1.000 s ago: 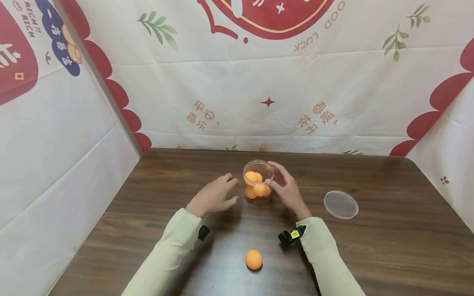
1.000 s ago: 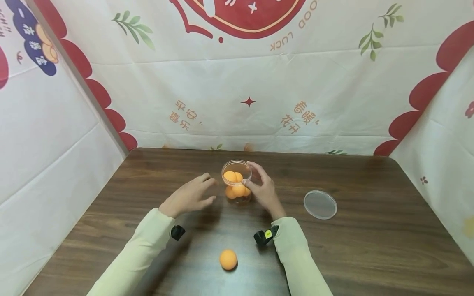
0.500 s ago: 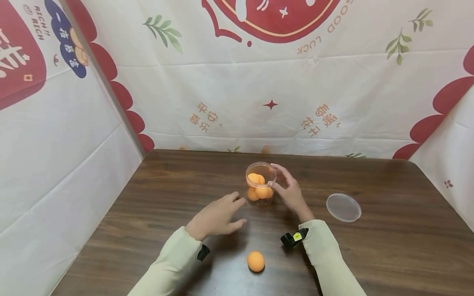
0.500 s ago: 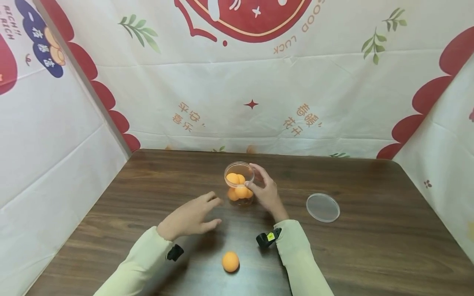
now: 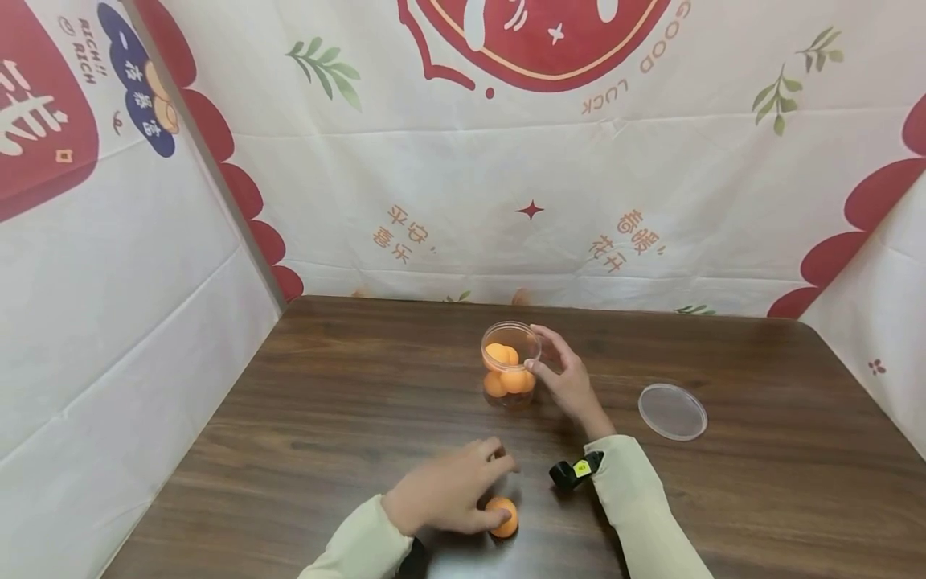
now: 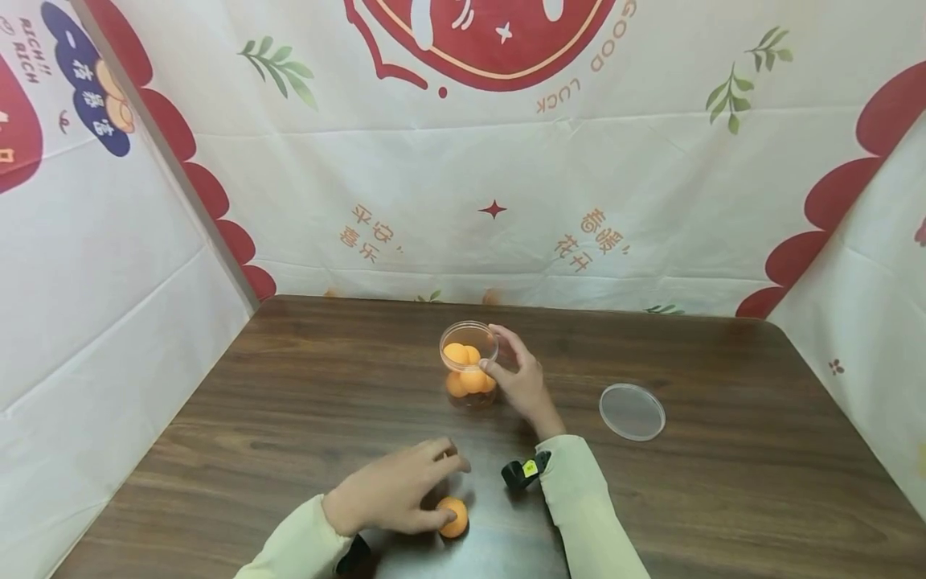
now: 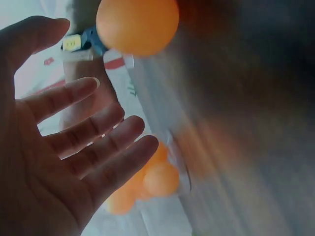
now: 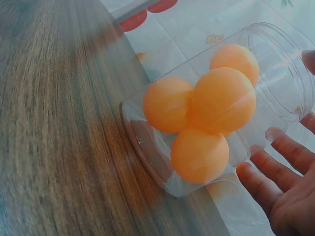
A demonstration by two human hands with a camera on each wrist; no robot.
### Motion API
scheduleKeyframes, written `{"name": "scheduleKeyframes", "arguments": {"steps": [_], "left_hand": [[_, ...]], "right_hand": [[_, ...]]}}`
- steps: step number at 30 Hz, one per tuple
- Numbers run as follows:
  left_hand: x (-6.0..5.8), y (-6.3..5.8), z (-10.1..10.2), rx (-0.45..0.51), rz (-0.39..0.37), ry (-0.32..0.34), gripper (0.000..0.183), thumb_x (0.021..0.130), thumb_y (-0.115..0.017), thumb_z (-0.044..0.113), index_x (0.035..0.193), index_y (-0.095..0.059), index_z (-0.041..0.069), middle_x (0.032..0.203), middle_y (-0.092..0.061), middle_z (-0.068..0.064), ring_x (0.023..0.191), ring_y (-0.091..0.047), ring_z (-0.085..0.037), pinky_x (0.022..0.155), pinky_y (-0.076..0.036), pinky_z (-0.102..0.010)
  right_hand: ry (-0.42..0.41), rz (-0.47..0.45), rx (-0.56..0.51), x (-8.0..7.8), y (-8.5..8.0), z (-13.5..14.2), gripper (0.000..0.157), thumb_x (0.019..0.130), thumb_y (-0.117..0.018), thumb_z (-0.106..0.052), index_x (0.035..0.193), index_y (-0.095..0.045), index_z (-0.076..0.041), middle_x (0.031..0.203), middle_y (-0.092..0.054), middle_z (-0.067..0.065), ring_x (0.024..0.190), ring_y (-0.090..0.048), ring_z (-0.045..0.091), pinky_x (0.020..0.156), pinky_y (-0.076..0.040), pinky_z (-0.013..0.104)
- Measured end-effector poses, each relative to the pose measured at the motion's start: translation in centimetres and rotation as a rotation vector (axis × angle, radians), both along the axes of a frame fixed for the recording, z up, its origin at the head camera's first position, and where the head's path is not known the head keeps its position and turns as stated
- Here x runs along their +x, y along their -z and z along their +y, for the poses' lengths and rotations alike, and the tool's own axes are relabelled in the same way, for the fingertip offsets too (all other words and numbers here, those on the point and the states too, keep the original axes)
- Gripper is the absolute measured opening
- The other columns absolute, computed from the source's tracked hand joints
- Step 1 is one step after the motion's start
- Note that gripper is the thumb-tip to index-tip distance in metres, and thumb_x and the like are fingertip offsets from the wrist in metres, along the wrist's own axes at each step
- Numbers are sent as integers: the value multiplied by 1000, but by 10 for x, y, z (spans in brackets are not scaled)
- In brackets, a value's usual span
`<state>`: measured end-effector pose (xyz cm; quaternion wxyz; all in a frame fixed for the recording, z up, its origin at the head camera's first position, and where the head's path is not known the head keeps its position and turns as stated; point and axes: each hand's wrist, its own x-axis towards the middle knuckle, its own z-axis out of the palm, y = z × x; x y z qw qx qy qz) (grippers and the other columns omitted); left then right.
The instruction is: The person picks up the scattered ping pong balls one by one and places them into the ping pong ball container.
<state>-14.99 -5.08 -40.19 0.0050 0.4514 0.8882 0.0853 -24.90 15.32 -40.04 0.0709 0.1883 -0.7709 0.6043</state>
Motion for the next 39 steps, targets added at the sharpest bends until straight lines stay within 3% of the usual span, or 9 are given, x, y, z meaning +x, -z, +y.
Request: {"name": "scheduleKeyframes", "arguments": {"steps": [6, 13, 19, 24, 30, 33, 39], "left_hand": [[12, 8, 8, -50, 16, 25, 47, 84, -66, 45, 123, -56, 22, 103, -51, 6, 71, -41, 2, 55, -32, -8], [20, 13, 15, -139, -32, 58, 41, 82, -70, 41, 118, -55, 27, 104, -50, 9, 74, -40, 2, 54, -33, -10], [22, 18, 17, -143, 63, 81, 25, 80, -74, 30, 101, -60, 27, 96, -50, 11, 77, -43, 1, 55, -34, -9], [21, 19, 18, -128, 85, 83, 26, 79, -76, 29, 99, -60, 27, 93, -50, 11, 76, -44, 0, 56, -35, -9], [13, 14, 12, -81, 137, 65, 30, 75, -78, 27, 98, -58, 22, 92, -50, 8, 73, -44, 1, 55, -34, -8], [3, 8, 4, -65, 174, 43, 31, 75, -78, 25, 97, -58, 19, 90, -49, 6, 75, -46, -2, 60, -37, -9], [-22, -10, -14, -30, 164, -38, 30, 77, -76, 21, 101, -59, 14, 94, -52, 3, 81, -50, -7, 66, -46, -13]], "right_hand": [[6, -2, -3, 0, 0, -1, 52, 88, -59, 3, 136, -41, 8, 130, -49, 36, 119, -47, 52, 105, -33, 61], [7, 2, -15, -1, 1, -1, 52, 88, -60, 3, 136, -41, 8, 129, -50, 36, 119, -47, 51, 105, -33, 59], [10, -9, -14, -10, 16, 2, 52, 89, -61, 1, 138, -42, 2, 131, -51, 31, 121, -48, 48, 106, -33, 59], [21, -21, -9, -18, 28, 5, 54, 90, -62, -4, 140, -43, -4, 133, -53, 26, 123, -49, 42, 107, -34, 56], [16, -2, -19, -19, 30, 5, 55, 89, -63, -4, 140, -43, -4, 132, -53, 27, 122, -50, 41, 107, -35, 55], [12, -6, -16, -19, 30, 4, 54, 89, -63, -4, 140, -43, -4, 132, -53, 26, 122, -50, 40, 107, -35, 54], [16, -3, -24, -18, 29, 5, 52, 89, -63, -4, 139, -45, -5, 132, -53, 27, 122, -50, 42, 107, -35, 54]]}}
